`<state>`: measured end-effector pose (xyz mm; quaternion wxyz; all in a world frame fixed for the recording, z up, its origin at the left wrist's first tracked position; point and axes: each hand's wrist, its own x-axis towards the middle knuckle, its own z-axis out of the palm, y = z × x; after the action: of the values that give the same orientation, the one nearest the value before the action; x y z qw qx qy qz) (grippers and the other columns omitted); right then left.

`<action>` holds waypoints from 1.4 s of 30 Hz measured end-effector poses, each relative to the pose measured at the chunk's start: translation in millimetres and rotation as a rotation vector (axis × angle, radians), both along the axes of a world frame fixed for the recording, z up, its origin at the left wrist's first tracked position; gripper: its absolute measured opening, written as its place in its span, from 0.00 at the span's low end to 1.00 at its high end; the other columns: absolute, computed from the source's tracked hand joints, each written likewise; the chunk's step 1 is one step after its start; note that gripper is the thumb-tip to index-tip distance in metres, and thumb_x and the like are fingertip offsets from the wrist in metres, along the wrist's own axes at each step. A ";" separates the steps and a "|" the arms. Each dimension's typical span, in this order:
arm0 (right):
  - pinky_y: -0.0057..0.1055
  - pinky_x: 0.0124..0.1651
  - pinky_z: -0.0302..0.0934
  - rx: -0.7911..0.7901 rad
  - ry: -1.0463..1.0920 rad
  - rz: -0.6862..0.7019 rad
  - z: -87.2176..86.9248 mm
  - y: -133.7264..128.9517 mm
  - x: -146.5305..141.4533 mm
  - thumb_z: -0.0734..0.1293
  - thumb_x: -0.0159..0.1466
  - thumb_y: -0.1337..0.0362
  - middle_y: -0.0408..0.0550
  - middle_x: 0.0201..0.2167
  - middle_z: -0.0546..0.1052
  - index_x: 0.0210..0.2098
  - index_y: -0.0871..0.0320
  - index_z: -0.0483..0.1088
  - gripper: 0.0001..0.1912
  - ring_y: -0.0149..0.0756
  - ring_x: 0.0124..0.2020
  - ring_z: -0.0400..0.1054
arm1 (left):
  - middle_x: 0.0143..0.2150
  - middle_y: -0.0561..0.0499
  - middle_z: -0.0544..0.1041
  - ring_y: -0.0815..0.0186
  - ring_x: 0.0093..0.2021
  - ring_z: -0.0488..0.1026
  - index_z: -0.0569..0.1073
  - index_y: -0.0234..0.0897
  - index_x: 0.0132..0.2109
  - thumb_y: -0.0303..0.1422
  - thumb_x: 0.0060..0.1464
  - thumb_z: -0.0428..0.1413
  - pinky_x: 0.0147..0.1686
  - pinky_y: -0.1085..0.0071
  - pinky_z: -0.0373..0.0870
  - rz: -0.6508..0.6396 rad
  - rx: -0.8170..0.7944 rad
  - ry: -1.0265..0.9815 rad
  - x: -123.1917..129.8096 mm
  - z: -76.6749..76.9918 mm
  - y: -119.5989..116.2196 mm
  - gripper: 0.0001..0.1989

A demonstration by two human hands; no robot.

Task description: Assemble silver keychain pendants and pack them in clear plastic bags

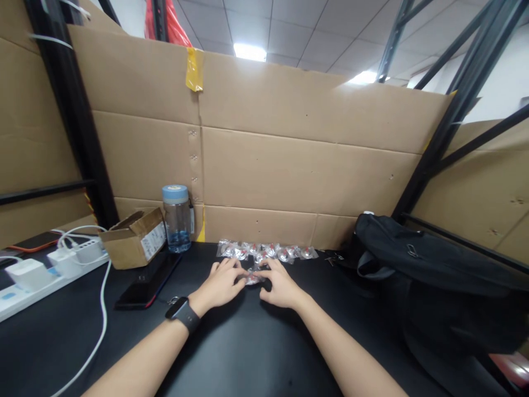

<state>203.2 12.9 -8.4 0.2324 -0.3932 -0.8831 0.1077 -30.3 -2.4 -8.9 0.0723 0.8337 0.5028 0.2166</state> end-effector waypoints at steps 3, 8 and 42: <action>0.52 0.65 0.48 0.036 -0.035 -0.043 1.3 -0.5 -0.2 0.72 0.59 0.67 0.48 0.68 0.63 0.52 0.46 0.77 0.21 0.53 0.67 0.52 | 0.63 0.44 0.68 0.46 0.65 0.60 0.79 0.46 0.48 0.47 0.58 0.58 0.59 0.49 0.55 0.013 0.046 0.026 -0.5 -2.1 -0.4 0.16; 0.49 0.60 0.52 -0.036 0.035 -0.045 3.6 -1.0 -2.0 0.63 0.70 0.64 0.49 0.53 0.78 0.48 0.50 0.76 0.12 0.46 0.56 0.67 | 0.58 0.47 0.73 0.51 0.63 0.62 0.80 0.45 0.44 0.39 0.61 0.56 0.57 0.52 0.57 0.041 0.035 -0.029 2.5 -9.1 5.2 0.10; 0.34 0.43 0.67 -0.099 0.003 -0.143 43.3 -8.5 36.3 0.60 0.68 0.64 0.51 0.30 0.82 0.33 0.58 0.80 0.17 0.42 0.33 0.76 | 0.54 0.39 0.76 0.51 0.52 0.76 0.75 0.38 0.56 0.27 0.60 0.49 0.54 0.55 0.72 -0.012 -0.031 0.249 8.1 14.6 -27.5 0.20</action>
<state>239.5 4.4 34.9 0.2210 -0.4663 -0.8459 0.1351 -22.2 -29.9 5.6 0.0234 0.8559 0.5062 0.1033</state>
